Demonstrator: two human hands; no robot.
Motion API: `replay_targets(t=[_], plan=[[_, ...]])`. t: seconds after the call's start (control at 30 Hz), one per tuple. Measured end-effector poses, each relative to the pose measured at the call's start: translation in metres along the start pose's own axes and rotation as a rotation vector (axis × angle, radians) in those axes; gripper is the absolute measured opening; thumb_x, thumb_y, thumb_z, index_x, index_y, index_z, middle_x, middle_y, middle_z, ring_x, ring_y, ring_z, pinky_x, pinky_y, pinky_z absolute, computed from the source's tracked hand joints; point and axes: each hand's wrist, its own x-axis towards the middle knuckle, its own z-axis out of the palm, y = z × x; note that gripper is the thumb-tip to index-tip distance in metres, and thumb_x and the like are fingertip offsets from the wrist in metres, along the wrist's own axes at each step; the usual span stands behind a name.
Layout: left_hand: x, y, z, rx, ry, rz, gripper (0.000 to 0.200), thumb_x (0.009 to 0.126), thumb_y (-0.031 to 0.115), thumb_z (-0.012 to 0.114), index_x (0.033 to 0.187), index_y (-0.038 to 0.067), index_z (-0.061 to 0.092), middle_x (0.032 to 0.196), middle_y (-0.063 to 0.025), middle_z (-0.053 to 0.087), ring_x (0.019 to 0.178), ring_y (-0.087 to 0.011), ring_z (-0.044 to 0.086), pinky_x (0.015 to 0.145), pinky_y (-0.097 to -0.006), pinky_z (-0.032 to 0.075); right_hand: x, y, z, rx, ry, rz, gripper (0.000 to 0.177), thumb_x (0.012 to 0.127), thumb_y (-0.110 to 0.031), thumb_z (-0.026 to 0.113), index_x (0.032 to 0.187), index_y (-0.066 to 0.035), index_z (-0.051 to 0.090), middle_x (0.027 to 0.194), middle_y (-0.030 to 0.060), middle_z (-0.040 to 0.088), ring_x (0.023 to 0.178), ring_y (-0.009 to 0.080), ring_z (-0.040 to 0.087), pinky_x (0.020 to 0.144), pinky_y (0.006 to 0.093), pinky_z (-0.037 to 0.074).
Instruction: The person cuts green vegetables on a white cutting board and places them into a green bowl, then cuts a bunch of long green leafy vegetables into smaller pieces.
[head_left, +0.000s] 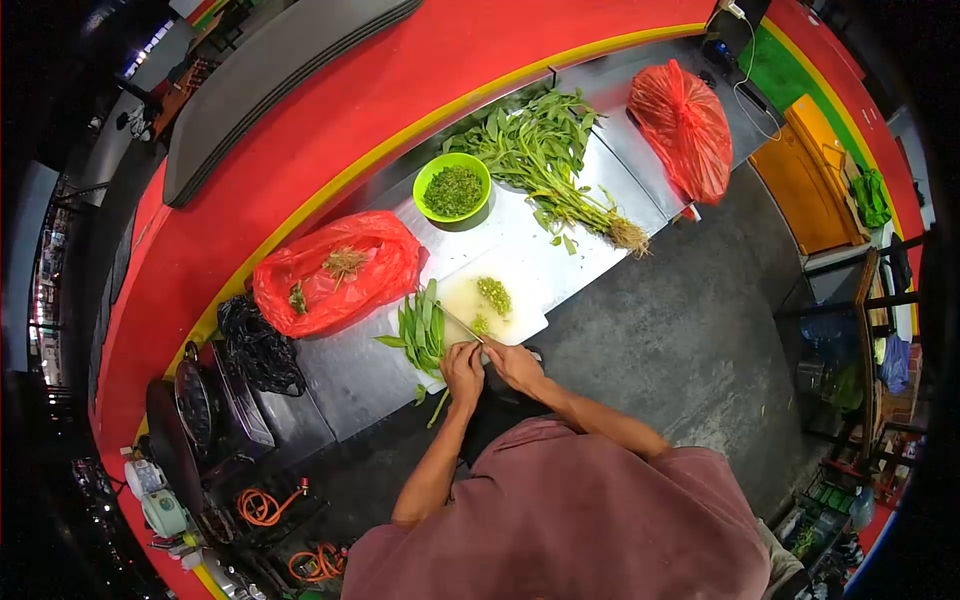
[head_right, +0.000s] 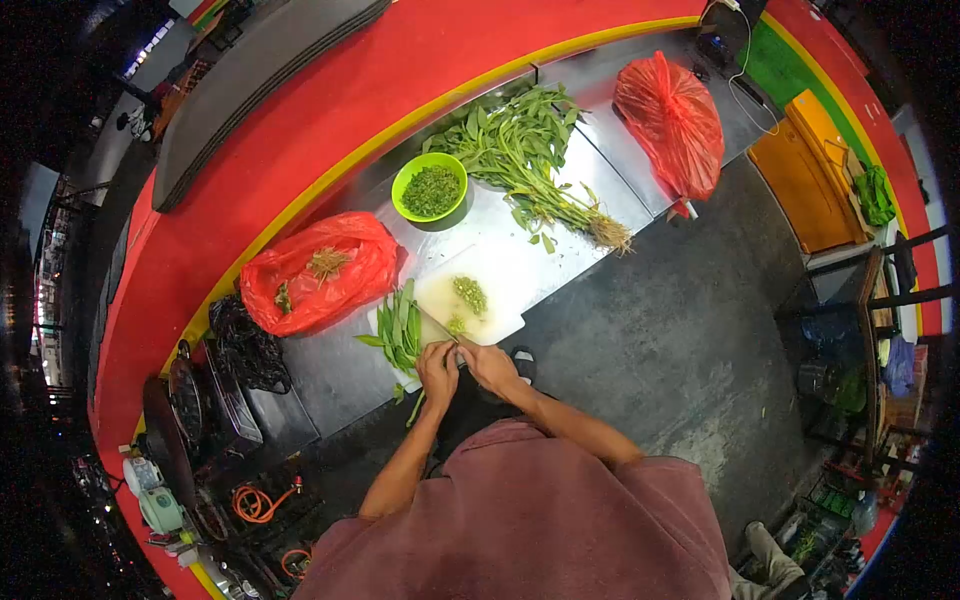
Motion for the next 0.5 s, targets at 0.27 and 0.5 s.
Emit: replay_targets(t=[0.27,0.5], plan=[[-0.001,-0.001,0.001,0.007,-0.022,-0.010,0.018,0.091,0.009,0.070,0.107,0.005,0.076,0.101,-0.0103,0.069,0.095,-0.0305,0.065,0.083,-0.0415,0.042,-0.008,0.000,-0.007,-0.024,-0.033,0.024,0.043,0.108,-0.033,0.048,0.148,-0.019,0.054,0.072,0.0263,0.065,0.067,0.0457,0.066,0.065,0.0542,0.051],[-0.001,0.001,-0.001,0.005,0.011,0.026,0.017,0.089,0.008,0.070,0.105,0.005,0.076,0.096,-0.0123,0.069,0.091,-0.0334,0.065,0.081,-0.0435,0.046,-0.009,-0.003,-0.009,0.066,-0.034,0.047,0.041,0.107,-0.033,0.049,0.144,-0.018,0.059,0.076,0.0277,0.067,0.070,0.0467,0.066,0.067,0.0538,0.052]])
